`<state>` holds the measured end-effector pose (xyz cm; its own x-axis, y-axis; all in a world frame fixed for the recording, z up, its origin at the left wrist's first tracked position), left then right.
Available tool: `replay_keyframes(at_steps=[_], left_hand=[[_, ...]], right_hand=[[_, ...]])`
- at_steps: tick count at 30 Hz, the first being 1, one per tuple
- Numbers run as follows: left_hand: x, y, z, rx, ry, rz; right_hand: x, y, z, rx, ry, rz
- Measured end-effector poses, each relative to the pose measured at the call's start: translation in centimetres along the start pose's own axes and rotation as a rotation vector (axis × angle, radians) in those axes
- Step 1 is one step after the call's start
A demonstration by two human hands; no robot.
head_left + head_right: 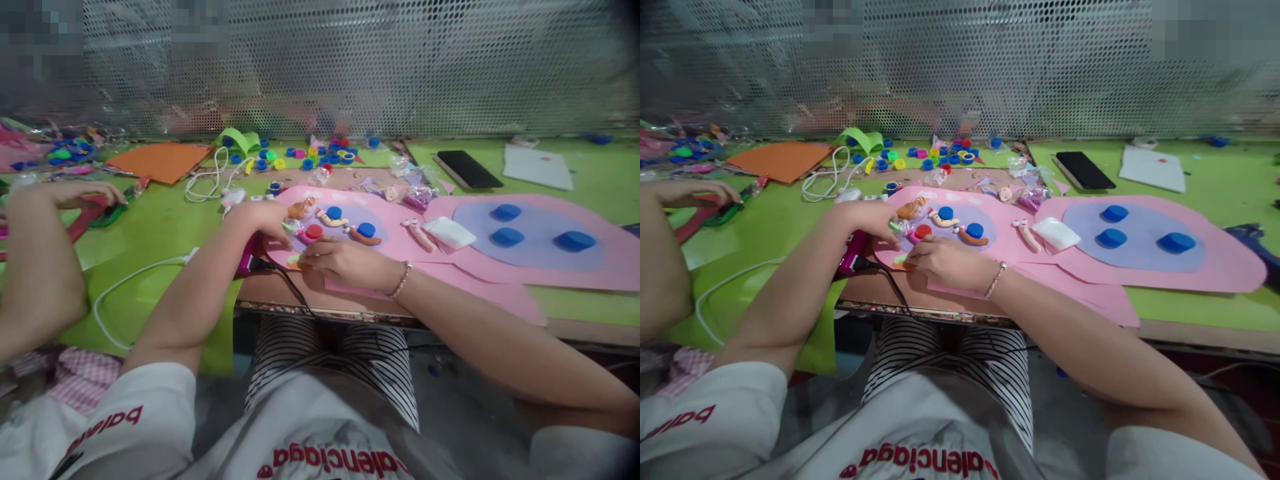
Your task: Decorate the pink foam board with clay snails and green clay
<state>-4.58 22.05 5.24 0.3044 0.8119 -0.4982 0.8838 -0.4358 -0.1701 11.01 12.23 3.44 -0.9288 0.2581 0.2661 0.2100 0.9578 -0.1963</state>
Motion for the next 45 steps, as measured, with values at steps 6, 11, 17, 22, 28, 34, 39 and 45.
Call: replay_keyframes(at_steps=[6, 11, 17, 22, 28, 34, 39, 45], left_hand=[[0.1, 0.3, 0.0, 0.030, 0.012, 0.027], [-0.3, 1.1, -0.2, 0.038, -0.003, 0.056], [-0.4, 1.7, -0.3, 0.046, -0.006, 0.009], [-0.2, 1.7, -0.1, 0.040, -0.038, 0.003], [0.2, 1.1, 0.3, 0.005, -0.020, 0.013], [0.2, 1.0, 0.3, -0.048, -0.025, 0.016], [0.0, 1.2, 0.2, -0.079, -0.041, 0.004], [0.1, 0.8, 0.3, -0.107, -0.030, 0.007]], right_hand=[[-0.6, 0.6, -0.7, -0.060, 0.052, 0.113], [-0.6, 0.2, -1.0, -0.023, 0.037, 0.185], [-0.4, -0.3, -0.7, -0.015, -0.048, 0.136], [-0.7, -0.5, -1.0, -0.003, -0.061, 0.185], [-1.1, -0.5, -1.7, -0.003, -0.107, 0.219], [-1.6, -0.1, -1.8, -0.071, -0.127, 0.178], [-2.1, 0.0, -1.8, -0.116, -0.134, 0.150], [-2.8, 0.7, -2.1, -0.089, -0.105, 0.165]])
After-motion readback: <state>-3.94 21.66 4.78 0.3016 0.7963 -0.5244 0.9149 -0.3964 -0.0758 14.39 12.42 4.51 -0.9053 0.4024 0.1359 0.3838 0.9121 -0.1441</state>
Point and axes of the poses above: each hand's wrist, its own x-axis towards the middle knuckle, its own z-axis out of the palm, y = z × x, the point moved 4 cm from there along x, towards the middle knuckle, and after that the axes turned 4 degrees about x, right-handed, at the moved point
